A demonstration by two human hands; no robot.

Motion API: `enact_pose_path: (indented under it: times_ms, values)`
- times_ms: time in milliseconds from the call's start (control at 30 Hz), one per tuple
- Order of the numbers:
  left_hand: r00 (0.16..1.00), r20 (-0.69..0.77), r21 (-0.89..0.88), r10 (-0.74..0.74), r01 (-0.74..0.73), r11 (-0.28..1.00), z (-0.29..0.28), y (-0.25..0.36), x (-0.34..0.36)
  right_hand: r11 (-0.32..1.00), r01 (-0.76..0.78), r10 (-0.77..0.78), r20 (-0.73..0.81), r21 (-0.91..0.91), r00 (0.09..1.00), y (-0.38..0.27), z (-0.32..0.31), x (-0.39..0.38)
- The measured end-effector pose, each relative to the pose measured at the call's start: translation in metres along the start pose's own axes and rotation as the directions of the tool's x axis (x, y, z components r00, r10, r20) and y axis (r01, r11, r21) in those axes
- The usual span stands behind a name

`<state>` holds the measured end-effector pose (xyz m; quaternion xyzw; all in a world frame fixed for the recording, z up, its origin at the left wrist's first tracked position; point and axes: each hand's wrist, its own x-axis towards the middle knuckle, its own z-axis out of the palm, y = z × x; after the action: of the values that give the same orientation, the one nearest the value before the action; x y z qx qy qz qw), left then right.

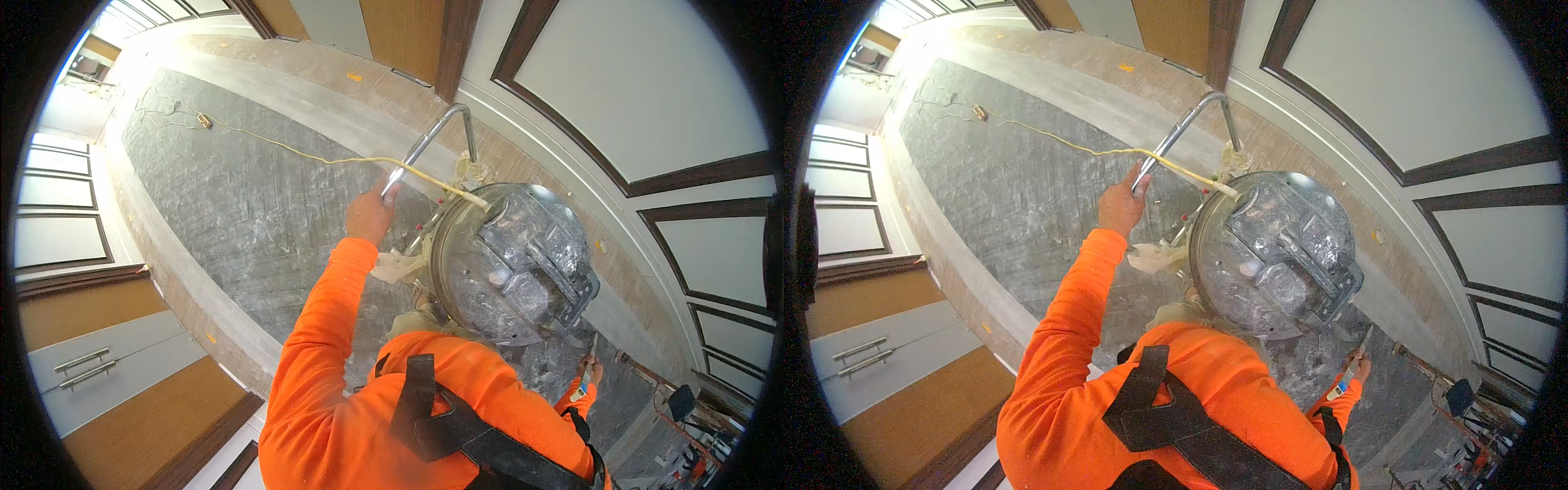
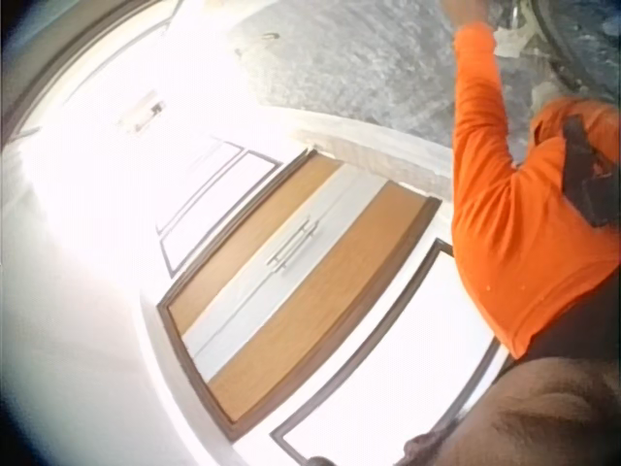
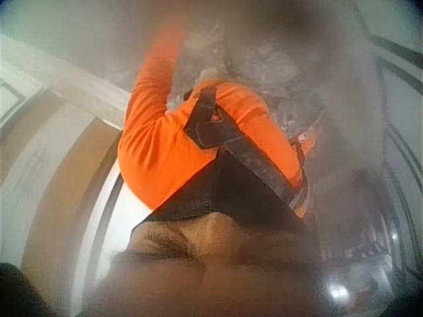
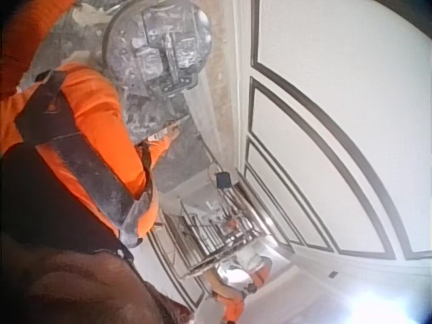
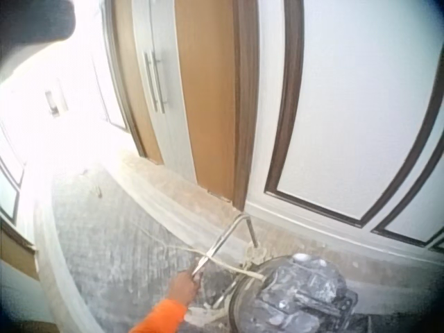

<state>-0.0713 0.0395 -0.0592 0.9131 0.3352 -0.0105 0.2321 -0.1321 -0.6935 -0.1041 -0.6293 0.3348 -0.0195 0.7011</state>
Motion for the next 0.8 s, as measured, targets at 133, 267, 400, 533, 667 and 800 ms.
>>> enact_pose_path:
  times_ms: [133,267,400,533,667,800]
  values:
    - [1.000,-0.010,-0.033,0.024,-0.025,0.999,0.001,0.001,0.000,1.000,0.008,-0.009,0.014,0.019,1.000,0.008,-0.010,0.006]
    - [0.999,-0.030,-0.034,0.022,-0.023,0.999,0.007,-0.007,0.006,0.999,0.030,-0.030,0.039,0.025,0.999,0.010,-0.019,0.017]
    - [0.997,-0.078,0.041,0.002,0.002,0.999,0.010,-0.004,0.015,0.997,0.073,-0.072,0.060,0.000,0.996,0.017,-0.038,0.022]
    - [0.994,-0.111,0.006,-0.017,0.018,1.000,0.011,-0.026,0.042,0.963,0.180,-0.157,0.126,-0.198,0.979,0.021,-0.054,0.030]
    - [0.990,-0.137,-0.053,-0.017,0.010,0.999,0.017,-0.065,0.087,0.837,0.318,-0.260,0.189,-0.445,0.947,0.027,-0.057,0.036]
    - [0.984,-0.178,-0.077,0.026,-0.041,0.996,0.012,-0.068,0.089,0.923,0.275,-0.241,0.151,-0.270,0.959,0.027,-0.046,0.033]
